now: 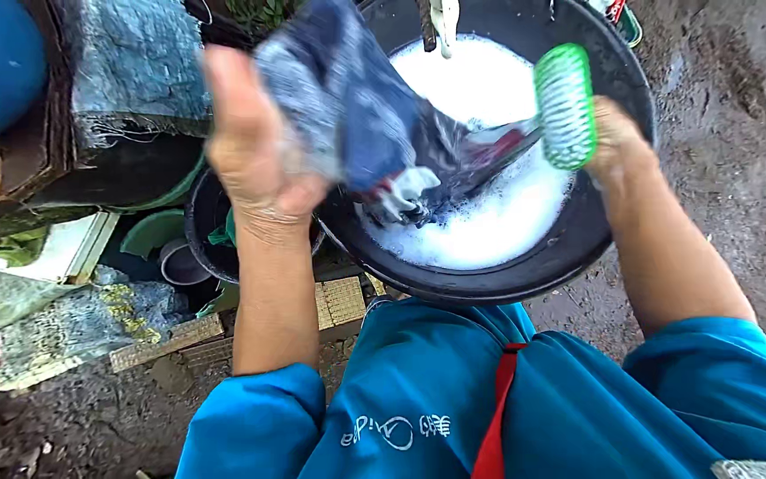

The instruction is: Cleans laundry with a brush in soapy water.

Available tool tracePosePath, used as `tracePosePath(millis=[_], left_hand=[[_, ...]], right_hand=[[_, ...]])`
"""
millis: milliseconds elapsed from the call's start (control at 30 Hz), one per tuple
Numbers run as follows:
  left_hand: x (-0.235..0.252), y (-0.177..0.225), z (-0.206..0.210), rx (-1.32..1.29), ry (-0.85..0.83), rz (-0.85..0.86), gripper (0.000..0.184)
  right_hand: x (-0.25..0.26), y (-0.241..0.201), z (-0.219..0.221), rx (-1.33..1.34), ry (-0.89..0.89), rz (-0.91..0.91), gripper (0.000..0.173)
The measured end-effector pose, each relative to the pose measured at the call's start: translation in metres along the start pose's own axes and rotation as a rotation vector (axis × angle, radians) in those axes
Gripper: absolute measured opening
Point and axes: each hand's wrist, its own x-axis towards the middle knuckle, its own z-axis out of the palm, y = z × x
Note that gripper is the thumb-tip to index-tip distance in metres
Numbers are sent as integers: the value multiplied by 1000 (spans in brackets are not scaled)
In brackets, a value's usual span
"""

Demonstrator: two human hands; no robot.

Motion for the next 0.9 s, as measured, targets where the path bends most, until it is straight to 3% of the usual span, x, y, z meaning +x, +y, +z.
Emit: tracePosePath(millis=[67,100,133,200,267,333,467,533,600,667,767,833,900], left_hand=[[14,-5,-16,-111,141,138,47],[13,-19,-22,-38,245,78,48],[7,-39,-25,36,333,-58,46],[-14,-86,-22,163,453,-441,22],[-26,-118,-16,298,508,-711,32],[-27,-132,-10,367,561,-785,40],[-17,-127,-5,332,692,-660,37],[-10,-111,-4,278,757,-521,29],[-8,-82,-9,174,745,-381,17],[-12,-49,-12,51,638,-270,22],[-22,-31,-9,-80,507,-186,33],[-21,-26,-10,-87,449,-149,41],[-17,-23,-10,-103,374,-120,46]], right_hand=[[-8,-23,-10,191,65,-197,37],[-9,-30,-12,206,121,-267,35],[-5,-34,-13,146,195,-315,33],[6,-28,-10,-82,355,-273,23],[9,-7,8,-270,375,-159,35],[6,16,42,-394,254,-145,36],[-8,61,135,-591,-51,-271,41],[4,85,154,-800,-107,-341,48],[35,103,125,-993,-81,-193,60],[59,110,79,-1055,50,-48,67],[72,78,42,-1091,196,64,72],[75,58,31,-903,240,66,60],[54,38,38,-460,76,-18,37]])
